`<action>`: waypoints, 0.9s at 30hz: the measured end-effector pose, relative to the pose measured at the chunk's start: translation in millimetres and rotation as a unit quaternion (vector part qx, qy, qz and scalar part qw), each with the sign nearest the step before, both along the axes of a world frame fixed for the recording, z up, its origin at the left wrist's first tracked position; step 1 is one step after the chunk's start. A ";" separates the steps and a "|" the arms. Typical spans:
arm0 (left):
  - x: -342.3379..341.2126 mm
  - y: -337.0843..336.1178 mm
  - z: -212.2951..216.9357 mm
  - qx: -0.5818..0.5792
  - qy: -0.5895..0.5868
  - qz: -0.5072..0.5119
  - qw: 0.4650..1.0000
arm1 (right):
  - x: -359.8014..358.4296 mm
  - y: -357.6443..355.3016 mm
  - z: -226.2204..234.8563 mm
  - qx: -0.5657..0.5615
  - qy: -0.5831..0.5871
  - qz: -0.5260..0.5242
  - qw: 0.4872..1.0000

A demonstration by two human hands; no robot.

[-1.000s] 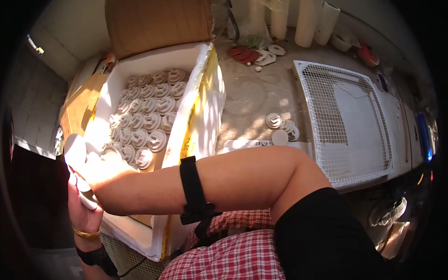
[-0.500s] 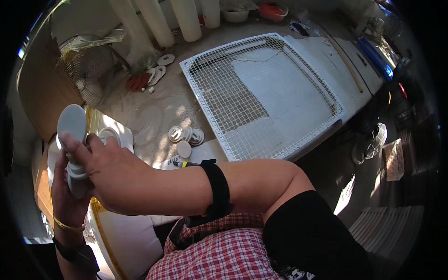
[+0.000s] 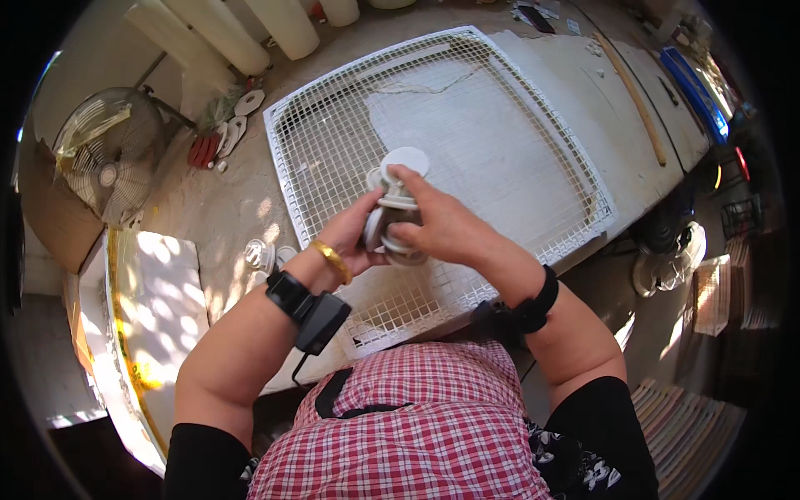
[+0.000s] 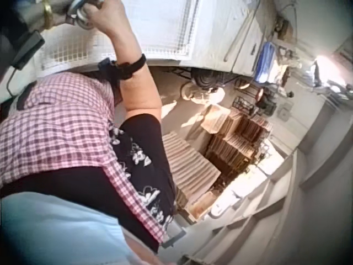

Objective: The person is sorting plastic parts from a storage box onto a wire drying rack.

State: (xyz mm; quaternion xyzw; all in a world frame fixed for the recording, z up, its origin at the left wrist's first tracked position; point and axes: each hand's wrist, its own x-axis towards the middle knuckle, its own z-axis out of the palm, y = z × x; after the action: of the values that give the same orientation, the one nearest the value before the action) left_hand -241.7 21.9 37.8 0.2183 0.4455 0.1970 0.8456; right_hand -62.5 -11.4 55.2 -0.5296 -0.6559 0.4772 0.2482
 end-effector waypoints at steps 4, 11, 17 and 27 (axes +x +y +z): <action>58.8 8.2 -17.7 0.050 -0.048 0.075 0.995 | 55.8 31.5 -21.7 0.025 0.020 -0.034 0.999; 52.0 31.6 -22.1 0.209 0.044 0.104 0.972 | 91.2 71.9 -59.6 0.060 -0.074 -0.143 0.985; -31.2 -23.5 1.4 0.399 0.132 -0.020 0.907 | 120.4 79.0 -70.0 0.093 -0.274 -0.221 0.931; -280.7 -265.6 7.2 0.289 0.210 0.052 0.933 | -230.7 39.1 -28.2 0.175 -0.153 0.291 0.928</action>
State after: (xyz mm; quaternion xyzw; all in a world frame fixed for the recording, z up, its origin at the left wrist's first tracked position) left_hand -522.4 -243.7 45.0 0.4660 0.5477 0.3105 0.6216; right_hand -293.2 27.7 27.0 -0.3298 -0.8844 0.3194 0.0836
